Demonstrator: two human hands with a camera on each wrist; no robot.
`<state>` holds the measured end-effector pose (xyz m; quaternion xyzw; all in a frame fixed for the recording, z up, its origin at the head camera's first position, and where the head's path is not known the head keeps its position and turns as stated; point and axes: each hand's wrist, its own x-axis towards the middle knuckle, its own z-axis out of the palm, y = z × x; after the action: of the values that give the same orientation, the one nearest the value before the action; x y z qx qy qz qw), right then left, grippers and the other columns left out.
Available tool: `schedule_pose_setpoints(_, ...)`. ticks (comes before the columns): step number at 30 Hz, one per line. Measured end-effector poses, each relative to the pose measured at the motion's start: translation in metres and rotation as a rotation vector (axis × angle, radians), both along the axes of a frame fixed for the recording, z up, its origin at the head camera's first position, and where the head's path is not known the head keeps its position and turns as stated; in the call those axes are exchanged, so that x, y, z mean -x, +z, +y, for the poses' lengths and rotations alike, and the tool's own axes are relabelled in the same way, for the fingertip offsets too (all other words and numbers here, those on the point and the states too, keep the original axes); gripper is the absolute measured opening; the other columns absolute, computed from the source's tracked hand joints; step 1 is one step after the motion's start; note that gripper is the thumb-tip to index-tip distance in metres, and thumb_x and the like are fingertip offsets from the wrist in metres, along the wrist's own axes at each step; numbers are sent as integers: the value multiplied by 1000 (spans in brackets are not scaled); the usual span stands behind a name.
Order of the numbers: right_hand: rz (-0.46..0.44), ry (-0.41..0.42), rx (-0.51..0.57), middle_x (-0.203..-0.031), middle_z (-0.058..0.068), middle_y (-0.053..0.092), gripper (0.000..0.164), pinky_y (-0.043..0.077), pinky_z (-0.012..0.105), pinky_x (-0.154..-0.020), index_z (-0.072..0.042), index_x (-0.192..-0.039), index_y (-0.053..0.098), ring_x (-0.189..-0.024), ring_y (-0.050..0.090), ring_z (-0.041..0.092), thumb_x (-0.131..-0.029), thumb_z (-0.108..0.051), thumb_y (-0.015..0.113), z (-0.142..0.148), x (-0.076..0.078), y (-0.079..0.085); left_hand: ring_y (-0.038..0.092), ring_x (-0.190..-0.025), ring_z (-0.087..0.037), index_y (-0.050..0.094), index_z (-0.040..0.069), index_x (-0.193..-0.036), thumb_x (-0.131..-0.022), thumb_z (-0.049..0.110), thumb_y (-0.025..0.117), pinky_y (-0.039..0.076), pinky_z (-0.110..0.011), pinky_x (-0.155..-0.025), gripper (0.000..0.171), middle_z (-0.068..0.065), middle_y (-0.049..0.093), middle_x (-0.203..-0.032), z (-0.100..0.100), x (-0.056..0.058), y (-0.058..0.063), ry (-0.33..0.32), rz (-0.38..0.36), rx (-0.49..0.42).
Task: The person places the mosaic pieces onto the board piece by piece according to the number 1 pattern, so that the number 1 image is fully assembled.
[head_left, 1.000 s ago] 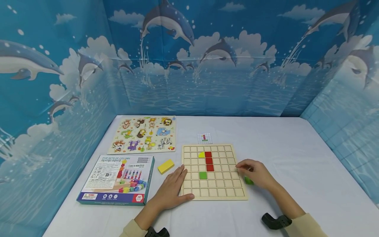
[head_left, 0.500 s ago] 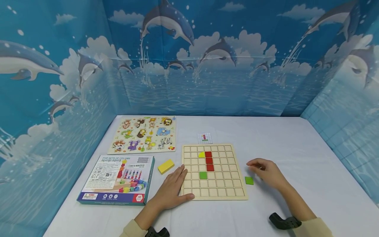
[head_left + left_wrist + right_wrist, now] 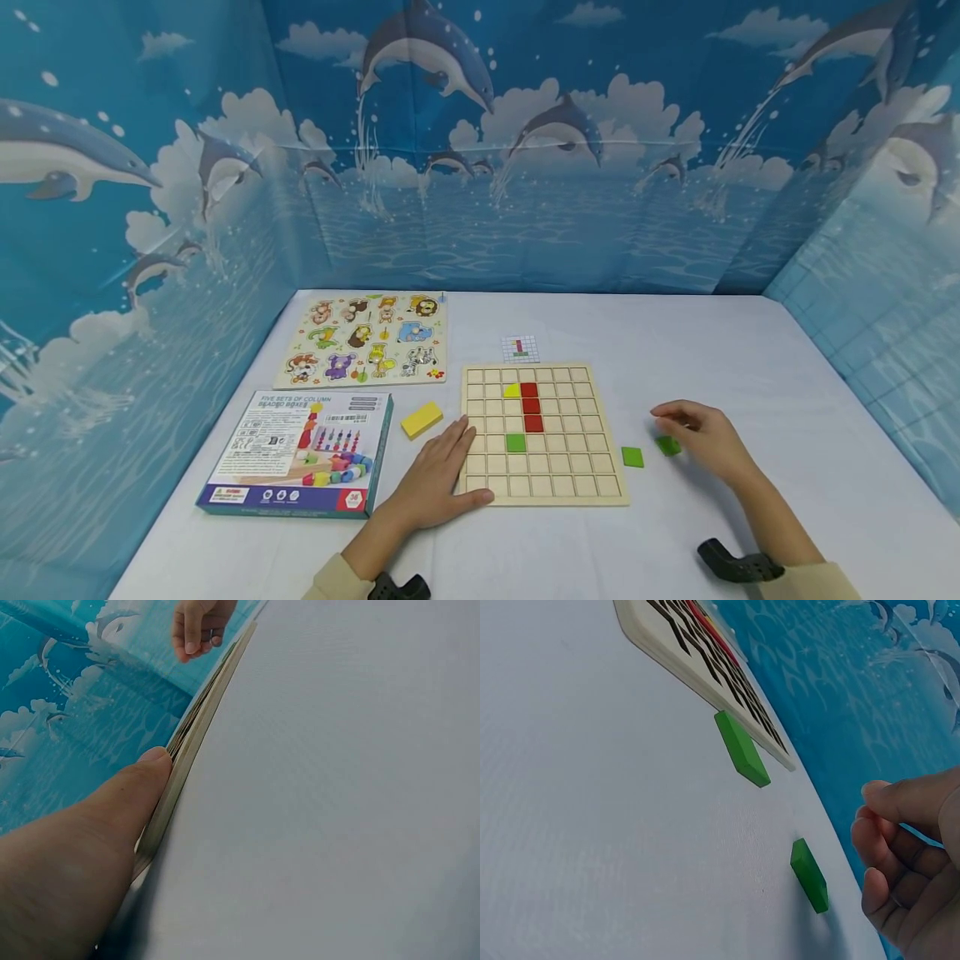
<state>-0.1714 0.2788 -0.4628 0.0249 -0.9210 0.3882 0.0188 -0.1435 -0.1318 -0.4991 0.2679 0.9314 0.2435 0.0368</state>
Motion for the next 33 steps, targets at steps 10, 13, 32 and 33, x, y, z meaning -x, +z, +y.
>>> schedule_pose_setpoints(10,1,-15,-50,-102,11,66,27,44,24,-60,-1,-110,69,-82,53,17,-97,-24,63,17,-3,-8,15,-148,-24,24,6,-155,-89,66,53,20,-49,-115,94,-10,15,-162,1,0,0,-6,8,-4)
schedule_pose_setpoints(13,-16,-12,-79,-94,7,65,29,43,24,-59,0,-108,69,-79,51,17,-94,-25,67,20,-3,-13,16,-147,-26,25,5,-154,-89,65,54,21,-50,-115,93,-12,17,-161,0,0,0,-8,17,-8)
schedule_pose_setpoints(32,-35,44,-124,-80,2,53,39,37,27,-60,0,-104,68,-73,45,16,-78,-25,83,23,-4,-18,16,-147,-26,26,4,-154,-88,65,54,22,-50,-115,93,-12,18,-161,-1,0,0,-11,23,-15)
schedule_pose_setpoints(33,-32,44,-123,-80,2,53,39,38,27,-60,0,-104,68,-73,45,16,-78,-25,83,23,-4,-18,16,-147,-26,26,5,-154,-89,65,54,22,-50,-115,93,-12,18,-161,-1,0,0,-10,23,-15)
